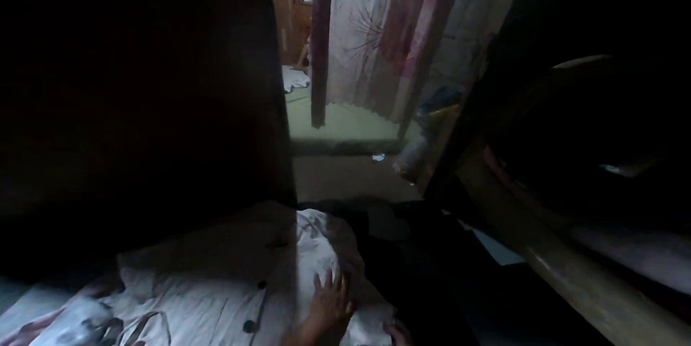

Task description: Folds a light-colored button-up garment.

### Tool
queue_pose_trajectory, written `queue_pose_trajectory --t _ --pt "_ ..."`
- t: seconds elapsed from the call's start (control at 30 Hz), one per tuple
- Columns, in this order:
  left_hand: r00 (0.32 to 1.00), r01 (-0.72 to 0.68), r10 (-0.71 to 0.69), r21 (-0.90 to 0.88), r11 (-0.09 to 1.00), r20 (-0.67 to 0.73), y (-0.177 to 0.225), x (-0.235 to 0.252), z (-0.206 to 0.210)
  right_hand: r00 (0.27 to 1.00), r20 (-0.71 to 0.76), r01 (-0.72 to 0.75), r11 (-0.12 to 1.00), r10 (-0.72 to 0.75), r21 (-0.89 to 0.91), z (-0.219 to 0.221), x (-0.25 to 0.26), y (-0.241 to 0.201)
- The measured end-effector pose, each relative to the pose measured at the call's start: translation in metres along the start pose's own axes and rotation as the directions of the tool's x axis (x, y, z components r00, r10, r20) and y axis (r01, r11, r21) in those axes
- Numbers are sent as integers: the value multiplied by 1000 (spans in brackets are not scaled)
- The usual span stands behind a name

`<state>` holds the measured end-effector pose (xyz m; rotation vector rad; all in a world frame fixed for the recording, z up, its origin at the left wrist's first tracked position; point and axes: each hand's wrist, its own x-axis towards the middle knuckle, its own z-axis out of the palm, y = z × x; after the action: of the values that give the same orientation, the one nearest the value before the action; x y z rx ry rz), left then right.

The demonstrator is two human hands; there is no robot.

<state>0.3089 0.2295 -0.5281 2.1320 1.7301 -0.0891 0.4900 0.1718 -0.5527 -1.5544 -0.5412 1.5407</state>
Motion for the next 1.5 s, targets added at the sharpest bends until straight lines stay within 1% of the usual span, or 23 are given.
queue_pose_trajectory --t 0.07,0.13,0.23,0.3,0.33,0.37,0.4,0.47,0.5,0.53,0.6,0.67,0.77,0.83,0.87,0.9,0.97,1.07,1.13,1.2,1.33,1.4,1.5 --pt "999 -2 2 14 1000 51 0 -3 12 998 -12 56 993 -55 108 10 -15 -10" --pt "999 18 -16 -77 997 37 11 -17 5 991 -30 133 985 -131 112 16 -27 -18" --pt "997 -76 74 -181 980 -17 20 -62 17 947 -9 321 947 -322 -16 23 -41 -25" --pt "981 -191 184 -294 936 -52 8 -88 30 899 111 437 889 -425 -138 35 -52 -29" --pt "975 -222 207 -466 856 -84 -4 -96 30 870 179 490 844 -459 -217 45 -59 -31" --pt "977 -213 171 -690 692 -130 -17 -103 27 848 248 528 790 -469 -311 57 -68 -33" --pt "989 -145 65 -880 453 -129 -28 -110 19 830 327 556 715 -451 -424 69 -80 -36" --pt "979 -48 -198 -999 18 -51 -42 -121 -10 798 463 602 463 -386 -651 95 -100 -37" --pt "961 -54 -277 -992 -113 -21 -49 -125 -26 773 521 629 324 -364 -707 110 -110 -33" --pt "951 -69 -310 -979 -194 -6 -58 -128 -39 740 576 658 197 -349 -726 123 -117 -25" --pt "940 -79 -342 -969 -234 6 -72 -128 -52 728 656 674 34 -199 -738 142 -127 -13" --pt "914 -50 -405 -993 -105 -3 -74 -123 -57 745 665 666 6 -48 -746 148 -138 -5" --pt "906 66 -419 -954 291 -65 -63 -114 -72 748 663 660 144 -31 -737 136 -144 0" --pt "914 135 -396 -859 493 -84 -66 -95 -68 678 679 734 232 -279 -638 122 -131 11" --pt "916 148 -390 -831 536 -89 -67 -89 -68 591 665 799 219 -457 -559 117 -119 20" --pt "918 152 -387 -831 534 -81 -67 -87 -69 502 646 846 172 -575 -504 113 -108 24" --pt "924 119 -376 -879 463 -73 -69 -87 -72 368 657 878 13 -658 -479 107 -92 29" --pt "947 93 -321 -942 323 -16 -71 -95 -86 398 716 850 -64 -574 -524 97 -90 36" --pt "965 98 -262 -952 289 19 -67 -96 -94 424 707 824 -83 -566 -561 92 -87 45" --pt "980 107 -193 -921 374 36 -64 -97 -100 488 692 802 -41 -531 -596 88 -81 55" --pt "977 162 -214 -640 751 -4 -72 -104 -107 415 680 818 -79 -605 -570 91 -64 78" --pt "963 135 -243 -572 809 -116 -86 -112 -106 448 672 808 -55 -589 -586 92 -66 77" --pt "875 29 -306 -591 806 -374 -103 -138 -103 505 653 786 -12 -564 -618 95 -73 73"
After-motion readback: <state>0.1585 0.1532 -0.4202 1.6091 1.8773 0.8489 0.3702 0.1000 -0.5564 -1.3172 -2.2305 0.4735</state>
